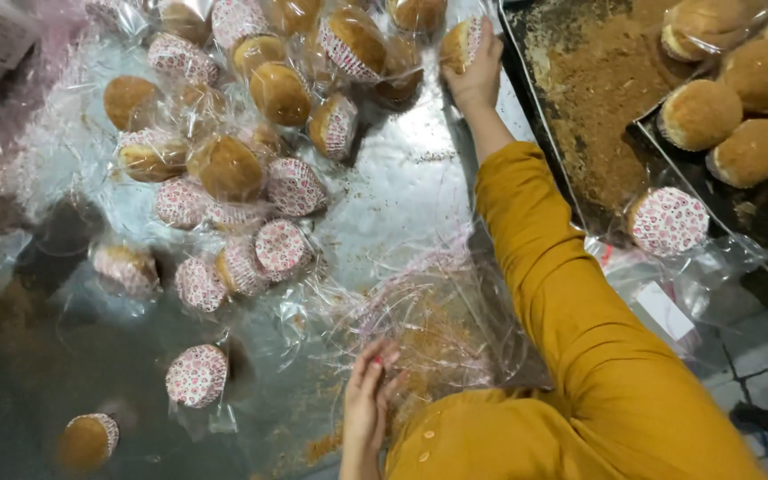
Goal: Wrapping individual bread rolls in plastic bags on a stainless steel production table.
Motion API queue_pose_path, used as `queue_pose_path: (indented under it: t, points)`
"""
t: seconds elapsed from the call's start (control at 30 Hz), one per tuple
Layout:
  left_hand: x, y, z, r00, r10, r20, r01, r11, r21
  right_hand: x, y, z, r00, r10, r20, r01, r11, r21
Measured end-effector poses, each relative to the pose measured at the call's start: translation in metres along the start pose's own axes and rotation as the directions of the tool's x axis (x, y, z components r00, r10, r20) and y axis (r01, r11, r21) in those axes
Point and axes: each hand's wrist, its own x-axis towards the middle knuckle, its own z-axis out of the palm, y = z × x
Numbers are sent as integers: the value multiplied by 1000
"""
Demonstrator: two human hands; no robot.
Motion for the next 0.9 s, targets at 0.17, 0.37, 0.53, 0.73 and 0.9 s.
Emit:
queue_pose_path:
  t: [0.17, 0.37, 0.53, 0.73, 0.9]
  points:
    - [14, -9, -23, 853, 412, 321, -513, 778, 363, -47, 14, -42, 961, 241, 139, -278, 807, 521]
    - [27, 54, 38, 322, 628, 709, -773, -257, 579, -263, -12, -157, 739, 204, 642, -608, 613, 505]
    - [16, 49, 49, 146, 408, 901, -902, -318, 290, -371, -9, -218, 567, 47, 822, -641, 653, 404]
    - [-28, -2, 22, 311, 646, 697, -950, 238, 204, -409, 14, -236, 691, -416, 591, -188, 686, 703]
    - [-61, -31, -6, 395, 656, 643, -886, 456, 79, -459, 7, -229, 694, -583, 423, 48, 623, 781]
